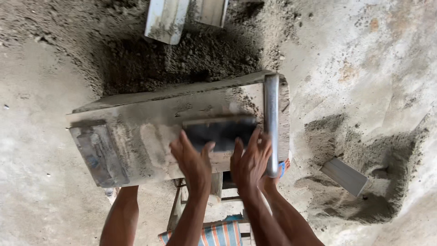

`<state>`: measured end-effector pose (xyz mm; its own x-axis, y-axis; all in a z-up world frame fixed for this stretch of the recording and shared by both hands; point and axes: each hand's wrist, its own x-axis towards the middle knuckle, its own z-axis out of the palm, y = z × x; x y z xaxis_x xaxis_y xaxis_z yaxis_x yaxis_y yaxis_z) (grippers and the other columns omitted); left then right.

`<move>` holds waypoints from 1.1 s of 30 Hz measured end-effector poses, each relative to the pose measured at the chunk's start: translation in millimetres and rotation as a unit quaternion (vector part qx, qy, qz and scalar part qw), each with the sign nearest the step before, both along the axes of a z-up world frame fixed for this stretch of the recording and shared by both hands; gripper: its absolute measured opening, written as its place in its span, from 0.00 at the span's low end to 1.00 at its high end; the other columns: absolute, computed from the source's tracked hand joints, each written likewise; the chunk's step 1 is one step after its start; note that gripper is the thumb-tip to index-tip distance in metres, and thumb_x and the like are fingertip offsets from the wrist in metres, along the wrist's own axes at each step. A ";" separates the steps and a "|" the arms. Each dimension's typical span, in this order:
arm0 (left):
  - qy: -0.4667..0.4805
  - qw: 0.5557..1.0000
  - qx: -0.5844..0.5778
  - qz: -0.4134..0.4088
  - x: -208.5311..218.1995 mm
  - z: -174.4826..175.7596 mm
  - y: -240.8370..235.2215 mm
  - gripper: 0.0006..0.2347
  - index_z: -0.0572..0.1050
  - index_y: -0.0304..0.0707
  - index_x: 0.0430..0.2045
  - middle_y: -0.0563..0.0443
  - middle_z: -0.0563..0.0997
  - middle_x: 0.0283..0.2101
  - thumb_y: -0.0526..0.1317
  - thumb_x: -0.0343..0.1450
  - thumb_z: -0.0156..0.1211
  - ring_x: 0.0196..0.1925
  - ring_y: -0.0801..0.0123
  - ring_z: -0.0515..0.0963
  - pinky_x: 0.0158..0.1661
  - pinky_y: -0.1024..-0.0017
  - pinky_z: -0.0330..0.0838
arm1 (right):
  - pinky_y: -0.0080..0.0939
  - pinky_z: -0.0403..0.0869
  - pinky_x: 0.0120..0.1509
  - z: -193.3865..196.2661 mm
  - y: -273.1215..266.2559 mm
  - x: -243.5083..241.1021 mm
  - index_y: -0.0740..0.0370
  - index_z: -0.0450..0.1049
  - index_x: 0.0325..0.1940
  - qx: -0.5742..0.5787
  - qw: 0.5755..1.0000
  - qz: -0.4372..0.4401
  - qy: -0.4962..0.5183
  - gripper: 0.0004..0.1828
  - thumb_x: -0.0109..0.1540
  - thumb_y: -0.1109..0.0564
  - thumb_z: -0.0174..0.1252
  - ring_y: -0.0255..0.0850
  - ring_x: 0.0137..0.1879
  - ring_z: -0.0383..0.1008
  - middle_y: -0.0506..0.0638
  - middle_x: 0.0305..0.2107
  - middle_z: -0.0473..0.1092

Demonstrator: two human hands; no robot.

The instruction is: The person scoops concrete mix into a rectangular metal mold, levels the surface with a straight edge, and compacts it using a hammer and a wooden block. They then flip the mold to release the formed brick and place it onto a growing stack of similar bricks.

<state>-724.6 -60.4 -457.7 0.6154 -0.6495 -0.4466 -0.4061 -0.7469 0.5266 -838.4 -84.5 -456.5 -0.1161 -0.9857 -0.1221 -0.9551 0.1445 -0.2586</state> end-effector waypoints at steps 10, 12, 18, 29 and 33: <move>-0.028 0.999 -0.043 -0.016 71.8 34.4 -20.0 0.38 0.60 0.25 0.56 0.25 0.63 0.50 0.53 0.57 0.68 0.56 0.32 0.61 0.52 0.45 0.56 | 0.60 0.59 0.55 51.4 -50.1 57.3 0.64 0.65 0.57 0.021 0.993 0.030 -0.111 0.24 0.61 0.48 0.49 0.58 0.49 0.62 0.55 0.39 0.59; -0.032 0.999 -0.032 -0.003 71.6 22.6 16.4 0.38 0.61 0.26 0.56 0.27 0.64 0.49 0.55 0.57 0.67 0.55 0.33 0.62 0.52 0.45 0.58 | 0.59 0.62 0.51 36.7 -14.6 52.4 0.63 0.66 0.57 0.037 0.989 0.018 -0.143 0.22 0.62 0.50 0.48 0.58 0.45 0.63 0.57 0.38 0.60; -0.024 0.998 -0.048 -0.043 70.5 -23.2 55.7 0.35 0.57 0.28 0.57 0.37 0.61 0.49 0.53 0.63 0.61 0.51 0.46 0.67 0.41 0.52 0.73 | 0.44 0.60 0.46 -35.6 31.0 39.7 0.61 0.61 0.62 -0.133 0.984 0.098 -0.072 0.23 0.65 0.50 0.41 0.45 0.41 0.62 0.53 0.42 0.59; -0.187 0.948 -0.197 -0.164 80.2 -54.6 86.1 0.40 0.58 0.23 0.54 0.35 0.62 0.42 0.61 0.58 0.58 0.41 0.51 0.65 0.39 0.58 0.61 | 0.53 0.63 0.41 -38.0 56.3 28.2 0.61 0.63 0.60 -0.177 0.975 0.076 -0.112 0.23 0.66 0.46 0.42 0.56 0.44 0.63 0.59 0.44 0.62; -0.168 0.951 -0.220 -0.141 92.9 -43.5 112.5 0.32 0.66 0.31 0.49 0.41 0.66 0.38 0.61 0.61 0.57 0.37 0.57 0.68 0.38 0.60 0.62 | 0.52 0.64 0.43 -14.6 58.6 9.6 0.69 0.68 0.52 -0.195 0.966 0.101 -0.138 0.19 0.64 0.52 0.45 0.56 0.41 0.66 0.61 0.35 0.65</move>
